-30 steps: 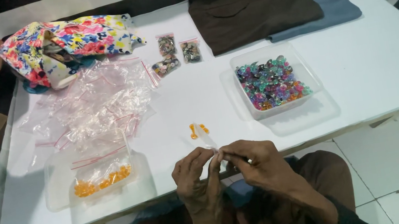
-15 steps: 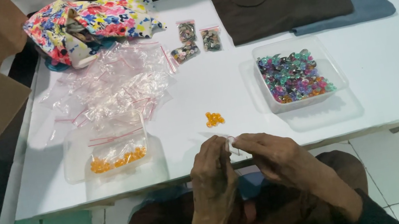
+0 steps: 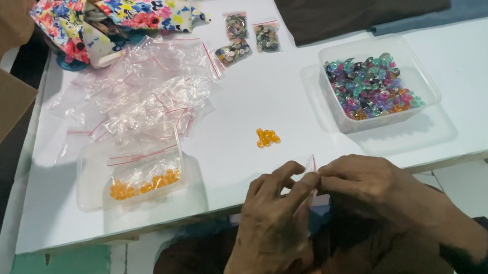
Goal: Picking small beads from a surface and placing them into a small plastic bag
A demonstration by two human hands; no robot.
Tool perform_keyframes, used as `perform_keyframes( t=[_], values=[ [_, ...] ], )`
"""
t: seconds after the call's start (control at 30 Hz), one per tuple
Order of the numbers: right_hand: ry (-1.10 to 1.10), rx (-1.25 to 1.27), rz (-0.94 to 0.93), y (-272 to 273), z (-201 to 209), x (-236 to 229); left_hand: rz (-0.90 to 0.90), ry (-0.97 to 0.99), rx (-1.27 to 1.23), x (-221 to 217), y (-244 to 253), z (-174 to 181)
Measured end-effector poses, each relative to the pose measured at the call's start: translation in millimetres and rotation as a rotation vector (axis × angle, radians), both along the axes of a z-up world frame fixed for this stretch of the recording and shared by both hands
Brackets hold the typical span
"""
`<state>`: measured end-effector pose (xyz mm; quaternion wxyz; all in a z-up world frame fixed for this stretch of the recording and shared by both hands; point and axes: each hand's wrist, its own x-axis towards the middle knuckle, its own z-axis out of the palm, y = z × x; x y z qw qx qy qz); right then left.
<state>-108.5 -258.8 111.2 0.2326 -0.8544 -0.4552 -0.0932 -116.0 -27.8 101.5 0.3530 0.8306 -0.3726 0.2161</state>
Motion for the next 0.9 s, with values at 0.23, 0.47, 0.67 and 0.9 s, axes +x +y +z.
perform_keyframes(
  t=[0.23,0.47,0.67,0.9],
  values=[
    [0.072,-0.038,0.047,-3,1,-11,-0.035,-0.028,0.308,-3,18,16],
    [0.087,-0.094,0.099,-10,-23,-7,-0.135,0.019,0.399,-1,21,-11],
    [0.086,-0.131,0.091,-2,-23,-9,-0.149,0.013,0.484,-1,28,-20],
    [0.113,-0.290,0.040,-3,-34,6,-0.214,0.021,0.410,8,42,-16]
  ],
)
